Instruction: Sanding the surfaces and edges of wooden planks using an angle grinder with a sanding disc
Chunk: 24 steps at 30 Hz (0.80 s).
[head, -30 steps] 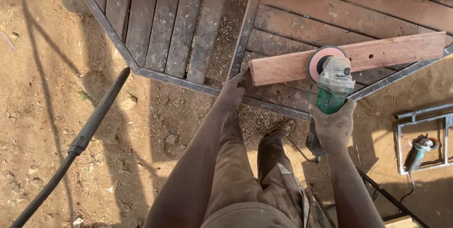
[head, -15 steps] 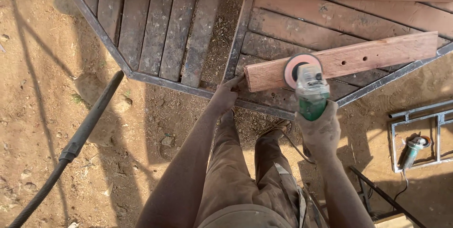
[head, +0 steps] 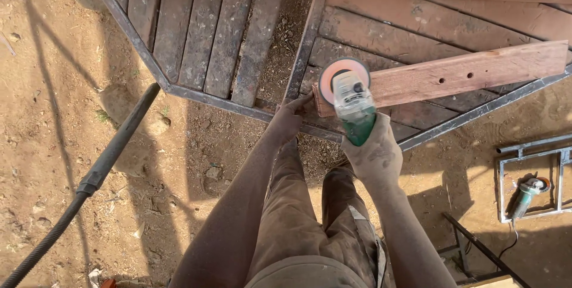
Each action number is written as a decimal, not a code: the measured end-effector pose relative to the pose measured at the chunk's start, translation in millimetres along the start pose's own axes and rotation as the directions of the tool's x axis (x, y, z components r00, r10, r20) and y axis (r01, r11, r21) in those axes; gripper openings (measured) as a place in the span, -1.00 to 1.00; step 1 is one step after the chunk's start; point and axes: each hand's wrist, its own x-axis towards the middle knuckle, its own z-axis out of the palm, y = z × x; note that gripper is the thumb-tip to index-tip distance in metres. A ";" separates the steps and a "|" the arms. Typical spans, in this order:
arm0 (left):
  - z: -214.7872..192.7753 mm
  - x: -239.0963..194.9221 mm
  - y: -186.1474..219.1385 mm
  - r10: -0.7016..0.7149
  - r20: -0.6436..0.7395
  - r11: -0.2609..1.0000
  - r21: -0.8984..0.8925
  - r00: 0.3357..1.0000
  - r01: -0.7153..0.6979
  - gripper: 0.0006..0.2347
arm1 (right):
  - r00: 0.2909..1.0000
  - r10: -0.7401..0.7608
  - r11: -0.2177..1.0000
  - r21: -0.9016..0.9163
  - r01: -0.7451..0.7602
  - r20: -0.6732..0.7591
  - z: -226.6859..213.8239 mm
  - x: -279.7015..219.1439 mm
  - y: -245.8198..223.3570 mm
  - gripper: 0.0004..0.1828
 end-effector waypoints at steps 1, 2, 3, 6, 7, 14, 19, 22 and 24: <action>5.9 7.1 -10.4 0.000 -0.002 1.000 0.000 1.000 0.000 -0.42 | 1.000 -0.002 1.000 0.001 0.002 0.001 -5.0 -1.5 -8.7 -0.21; 12.8 14.1 -20.9 -0.001 -0.014 1.000 0.012 1.000 0.002 -0.41 | 0.999 -0.024 1.000 -0.018 0.025 0.030 -10.3 -3.5 -17.0 -0.23; 19.1 21.1 -31.9 -0.002 -0.026 1.000 0.025 1.000 0.003 -0.41 | 0.997 -0.046 0.998 -0.037 0.048 0.059 -15.1 -5.6 -25.8 -0.26; -0.7 1.9 0.6 -0.055 0.036 0.998 0.043 0.998 0.053 -0.35 | 0.997 0.071 0.996 0.059 -0.072 0.031 -25.1 2.7 -4.3 -0.24; 2.2 5.5 -4.0 -0.057 0.030 0.998 0.041 0.998 0.056 -0.35 | 0.997 0.065 0.996 0.058 -0.067 0.034 -27.3 7.4 8.6 -0.24; 12.0 10.7 -20.3 -0.063 0.016 0.997 0.051 0.998 0.062 -0.36 | 0.959 0.220 0.975 0.080 -0.208 -0.180 -38.7 18.3 59.7 -0.11; 25.2 14.6 -32.4 -0.012 -0.055 1.000 -0.005 0.998 0.011 -0.36 | 0.973 0.152 0.986 0.091 -0.138 -0.172 -0.4 1.2 33.4 -0.16; 25.5 14.2 -30.2 -0.024 -0.067 1.000 -0.011 0.997 0.024 -0.37 | 0.995 0.075 0.994 0.078 -0.070 -0.061 -0.6 -14.7 0.0 -0.19; 27.5 17.2 -28.9 -0.037 -0.096 0.995 -0.091 0.995 0.028 -0.37 | 0.991 0.094 0.995 0.013 -0.095 0.100 -8.6 -19.8 -17.6 -0.22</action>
